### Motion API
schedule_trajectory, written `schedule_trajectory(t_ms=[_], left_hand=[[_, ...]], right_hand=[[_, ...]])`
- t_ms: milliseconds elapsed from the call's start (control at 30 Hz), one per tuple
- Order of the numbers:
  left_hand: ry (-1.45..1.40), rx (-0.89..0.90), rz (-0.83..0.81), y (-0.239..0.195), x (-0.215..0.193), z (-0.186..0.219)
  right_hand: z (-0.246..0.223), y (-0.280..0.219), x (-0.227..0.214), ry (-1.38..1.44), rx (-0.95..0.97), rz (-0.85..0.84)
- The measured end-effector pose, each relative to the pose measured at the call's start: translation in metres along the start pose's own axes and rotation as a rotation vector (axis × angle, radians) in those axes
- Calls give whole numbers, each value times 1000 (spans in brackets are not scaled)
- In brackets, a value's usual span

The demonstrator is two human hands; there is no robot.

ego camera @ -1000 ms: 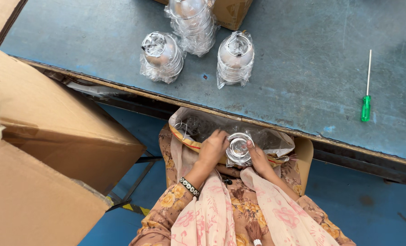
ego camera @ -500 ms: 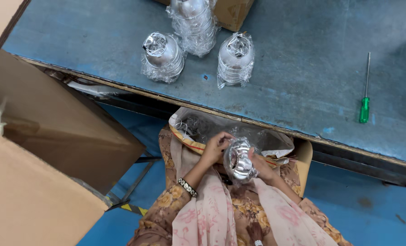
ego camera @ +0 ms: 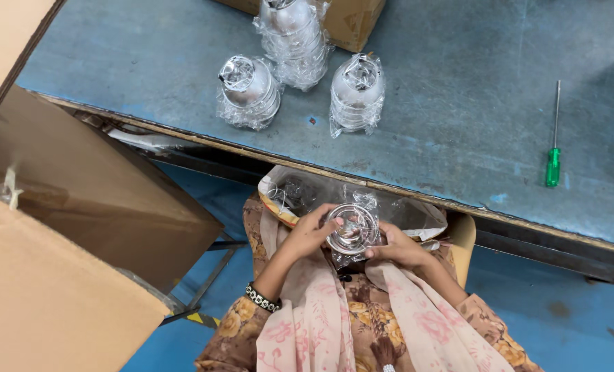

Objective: The person unwraps silver light fixture components from plastic film by hand. They take the wrapped items from a bag on their lap or from a cardboard box, remove the plastic, and place the components on a workbench.

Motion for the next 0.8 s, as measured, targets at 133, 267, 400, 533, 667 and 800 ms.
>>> schedule_trajectory(t_ms=[133, 267, 400, 533, 667, 800], left_hand=[[-230, -185, -24, 7, 4, -38], [-225, 114, 122, 16, -9, -56], [-353, -232, 156, 10, -43, -20], [-650, -216, 116, 24, -61, 46], [-790, 30, 71, 64, -80, 122], [-595, 282, 195, 130, -93, 196]], right_hand=[[-1, -2, -11, 92, 125, 19], [-8, -5, -22, 28, 174, 231], [-2, -7, -10, -663, -443, 573], [19, 25, -14, -1406, -255, 379], [62, 88, -34, -1566, -332, 316], [94, 109, -44, -1838, -10, -171]])
Point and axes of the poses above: each hand's wrist, its own y-axis towards the middle knuckle, its own x-axis out of the palm, z = x × y, the point moved 1 cm from there along y, towards the middle knuckle, and after that the axes turned 8 degrees about z, right-handed, at the moved point
